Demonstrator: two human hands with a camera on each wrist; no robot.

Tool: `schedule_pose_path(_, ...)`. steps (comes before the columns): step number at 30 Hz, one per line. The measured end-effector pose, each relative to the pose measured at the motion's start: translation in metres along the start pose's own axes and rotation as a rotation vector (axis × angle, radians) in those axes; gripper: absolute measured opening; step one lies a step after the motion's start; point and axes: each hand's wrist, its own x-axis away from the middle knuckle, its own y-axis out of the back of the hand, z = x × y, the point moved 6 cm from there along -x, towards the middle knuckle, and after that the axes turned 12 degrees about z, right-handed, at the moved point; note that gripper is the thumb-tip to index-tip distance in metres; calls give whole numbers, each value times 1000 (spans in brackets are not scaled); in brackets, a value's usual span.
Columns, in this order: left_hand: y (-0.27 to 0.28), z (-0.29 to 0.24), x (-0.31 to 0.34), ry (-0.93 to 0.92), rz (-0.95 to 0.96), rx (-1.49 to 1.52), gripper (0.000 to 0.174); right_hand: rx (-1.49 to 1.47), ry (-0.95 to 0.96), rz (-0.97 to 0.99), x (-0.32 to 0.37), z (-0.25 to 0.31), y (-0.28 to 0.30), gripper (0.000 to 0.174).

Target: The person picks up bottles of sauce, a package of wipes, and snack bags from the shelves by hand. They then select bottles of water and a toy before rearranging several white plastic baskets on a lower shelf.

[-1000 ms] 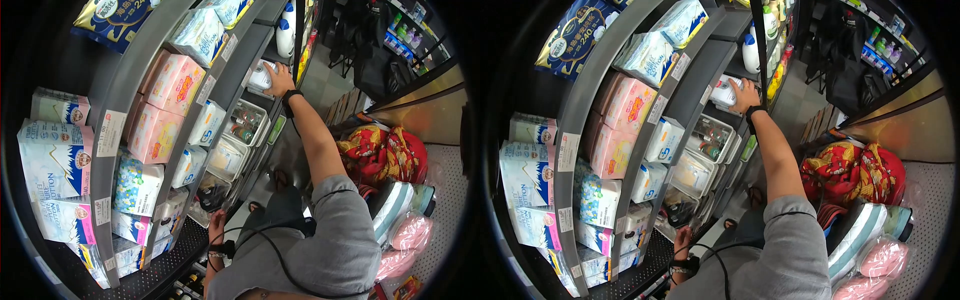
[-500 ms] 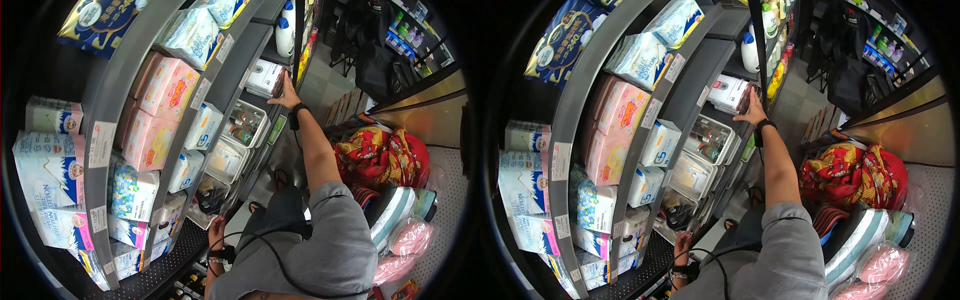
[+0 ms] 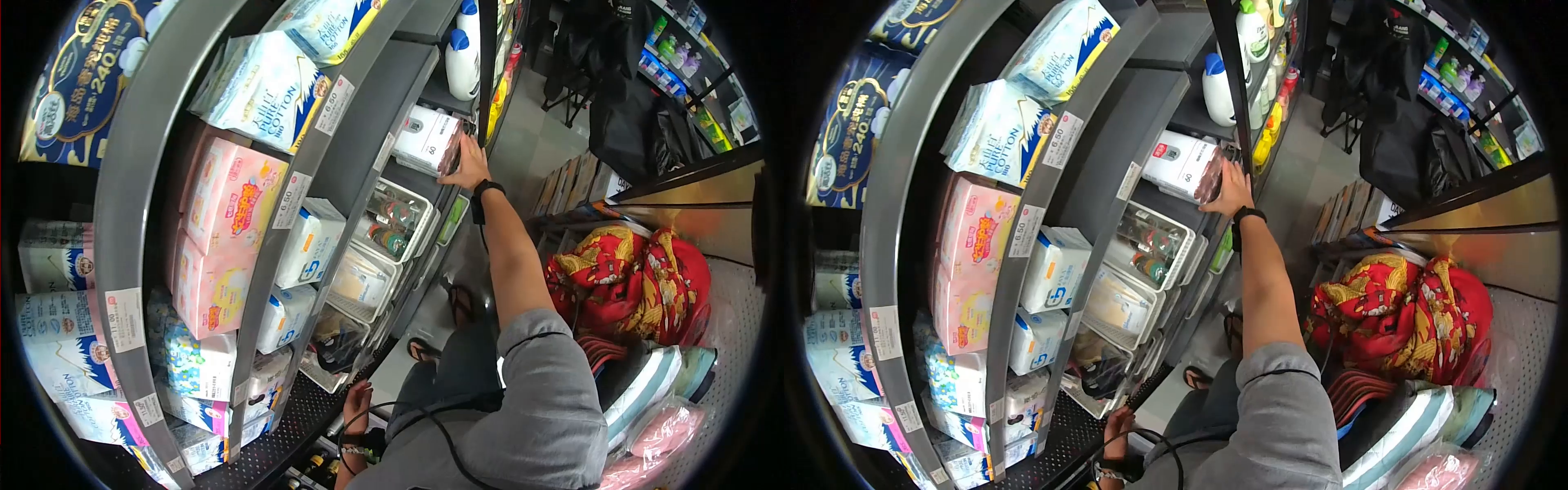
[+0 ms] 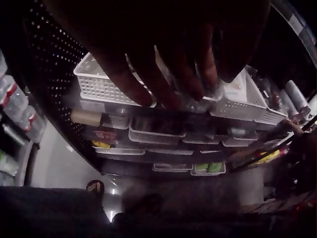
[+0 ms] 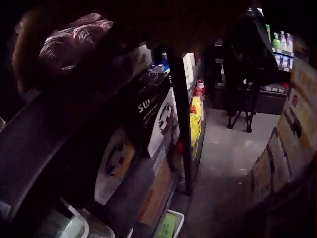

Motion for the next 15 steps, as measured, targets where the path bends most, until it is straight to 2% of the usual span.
schedule_pose_path(3, -4, -9, -2, 1, -11, -6, 28, -74, 53, -141, 14, 8, 2, 128)
schedule_pose_path(10, 1, -9, -7, -4, -3, -28, 28, -69, 83, -182, 41, 24, -20, 118)
schedule_pose_path(13, 6, 4, -13, -71, 18, -63, 27, -48, 91, -184, 45, 28, -22, 120)
schedule_pose_path(15, 5, -1, -13, -26, 12, -53, 27, -39, 83, -185, 50, 30, -20, 122)
